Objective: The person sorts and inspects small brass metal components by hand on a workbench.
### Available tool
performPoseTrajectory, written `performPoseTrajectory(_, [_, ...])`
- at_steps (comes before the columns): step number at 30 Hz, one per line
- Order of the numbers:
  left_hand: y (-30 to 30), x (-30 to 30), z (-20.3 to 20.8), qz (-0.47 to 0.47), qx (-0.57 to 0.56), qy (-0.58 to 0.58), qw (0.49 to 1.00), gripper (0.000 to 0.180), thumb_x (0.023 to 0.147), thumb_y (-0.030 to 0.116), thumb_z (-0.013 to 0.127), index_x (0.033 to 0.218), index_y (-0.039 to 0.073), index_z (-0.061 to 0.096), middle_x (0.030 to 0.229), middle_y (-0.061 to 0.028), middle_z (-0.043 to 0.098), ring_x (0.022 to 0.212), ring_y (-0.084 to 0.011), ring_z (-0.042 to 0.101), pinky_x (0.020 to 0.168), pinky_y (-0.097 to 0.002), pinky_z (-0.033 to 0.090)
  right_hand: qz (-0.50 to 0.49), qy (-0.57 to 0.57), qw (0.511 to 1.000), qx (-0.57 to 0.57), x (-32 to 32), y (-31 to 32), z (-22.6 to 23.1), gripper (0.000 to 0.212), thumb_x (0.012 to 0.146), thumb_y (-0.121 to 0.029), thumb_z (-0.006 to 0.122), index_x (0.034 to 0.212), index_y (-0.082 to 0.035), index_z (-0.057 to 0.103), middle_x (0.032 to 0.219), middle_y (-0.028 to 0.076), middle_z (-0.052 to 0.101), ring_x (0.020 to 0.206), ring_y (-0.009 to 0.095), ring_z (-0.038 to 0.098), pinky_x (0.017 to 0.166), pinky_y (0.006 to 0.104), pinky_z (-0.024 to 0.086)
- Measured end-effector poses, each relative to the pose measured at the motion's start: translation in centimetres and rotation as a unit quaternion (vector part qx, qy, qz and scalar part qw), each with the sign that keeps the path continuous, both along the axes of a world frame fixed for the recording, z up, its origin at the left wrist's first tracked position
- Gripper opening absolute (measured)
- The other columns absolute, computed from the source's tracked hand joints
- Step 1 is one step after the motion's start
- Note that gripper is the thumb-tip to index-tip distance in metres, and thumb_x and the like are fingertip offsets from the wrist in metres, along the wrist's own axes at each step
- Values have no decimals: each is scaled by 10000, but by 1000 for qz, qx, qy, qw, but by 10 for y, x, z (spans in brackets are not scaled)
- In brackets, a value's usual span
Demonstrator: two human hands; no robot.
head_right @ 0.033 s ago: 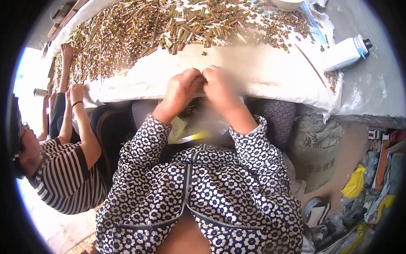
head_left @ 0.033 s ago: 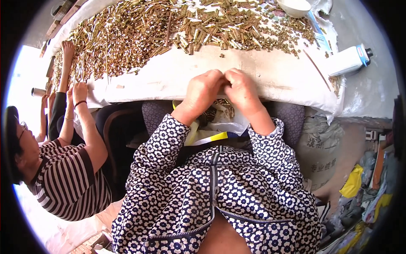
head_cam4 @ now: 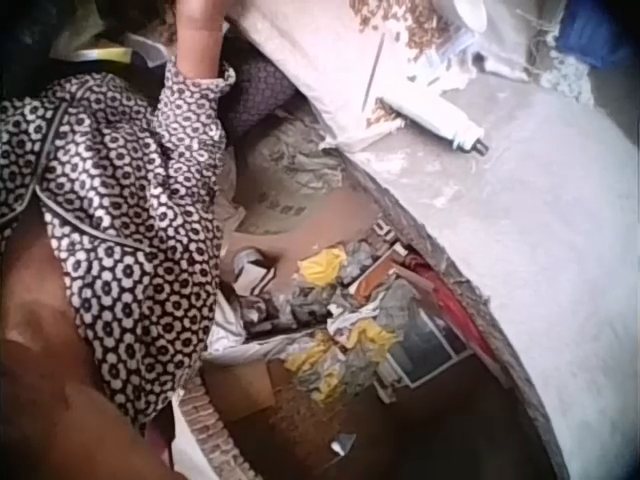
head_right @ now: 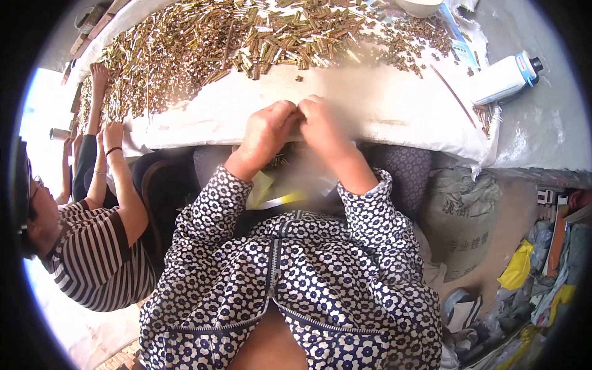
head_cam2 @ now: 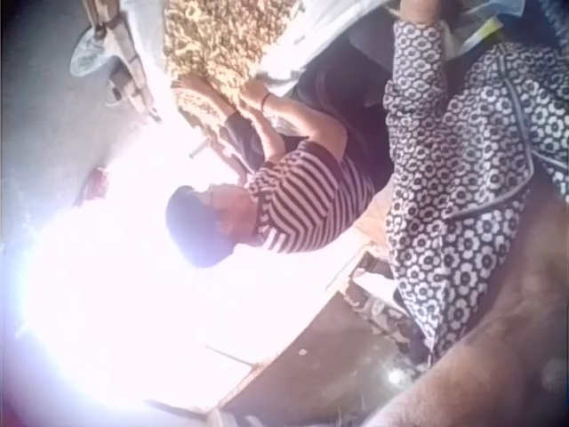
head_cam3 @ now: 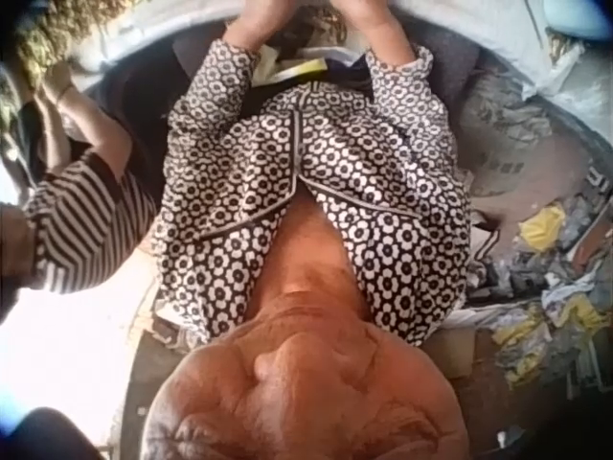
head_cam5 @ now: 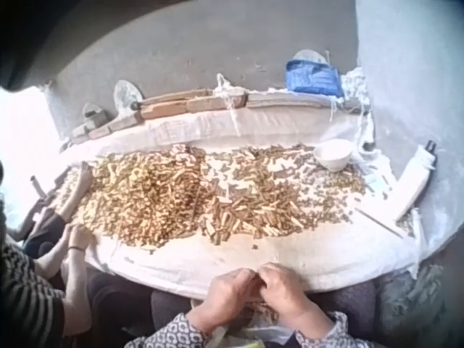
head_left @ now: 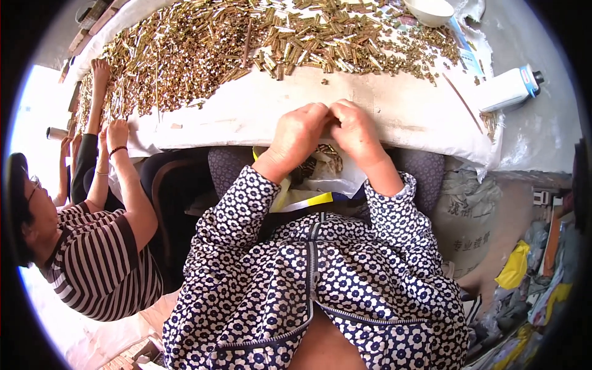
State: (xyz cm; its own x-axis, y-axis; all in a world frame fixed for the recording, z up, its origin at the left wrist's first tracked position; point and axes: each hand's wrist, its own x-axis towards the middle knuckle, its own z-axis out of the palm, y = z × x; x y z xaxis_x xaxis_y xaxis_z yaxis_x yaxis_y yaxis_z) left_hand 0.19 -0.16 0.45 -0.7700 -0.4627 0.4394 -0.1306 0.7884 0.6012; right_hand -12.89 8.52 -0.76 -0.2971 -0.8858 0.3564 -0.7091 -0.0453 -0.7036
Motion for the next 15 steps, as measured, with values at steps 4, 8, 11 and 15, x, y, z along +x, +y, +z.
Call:
performPoseTrajectory(4, [9, -5, 10, 21, -84, -47, 995, 69, 787, 32, 603, 845, 43, 567, 735, -141, 590, 681, -337, 599, 585, -395, 487, -50, 37, 998, 2, -7, -5, -4, 124, 698, 35, 576, 806, -12, 538, 800, 141, 557, 797, 338, 570, 677, 394, 453])
performPoseTrajectory(8, [3, 2, 8, 0, -25, -56, 998, 101, 813, 79, 626, 887, 26, 583, 734, -127, 602, 684, -307, 615, 590, -380, 489, -92, 87, 992, 4, -18, -21, -11, 247, 723, 21, 574, 961, -36, 609, 1003, 134, 607, 967, 312, 588, 818, 377, 490])
performPoseTrajectory(11, [7, 22, 25, -90, 157, -79, 980, 158, 831, 107, 651, 945, 11, 598, 766, -136, 623, 693, -257, 631, 621, -346, 498, -89, 155, 984, 5, -23, -34, -17, 312, 742, -9, 570, 1046, -59, 621, 1122, 119, 603, 1073, 306, 559, 919, 373, 468])
performPoseTrajectory(15, [-10, 31, 38, -91, 133, -79, 984, 171, 805, 129, 672, 914, 15, 604, 745, -182, 618, 673, -324, 626, 605, -369, 493, -55, 191, 980, 25, -19, -43, -10, 321, 754, -37, 567, 1069, -61, 622, 1141, 115, 605, 1103, 310, 542, 944, 376, 453])
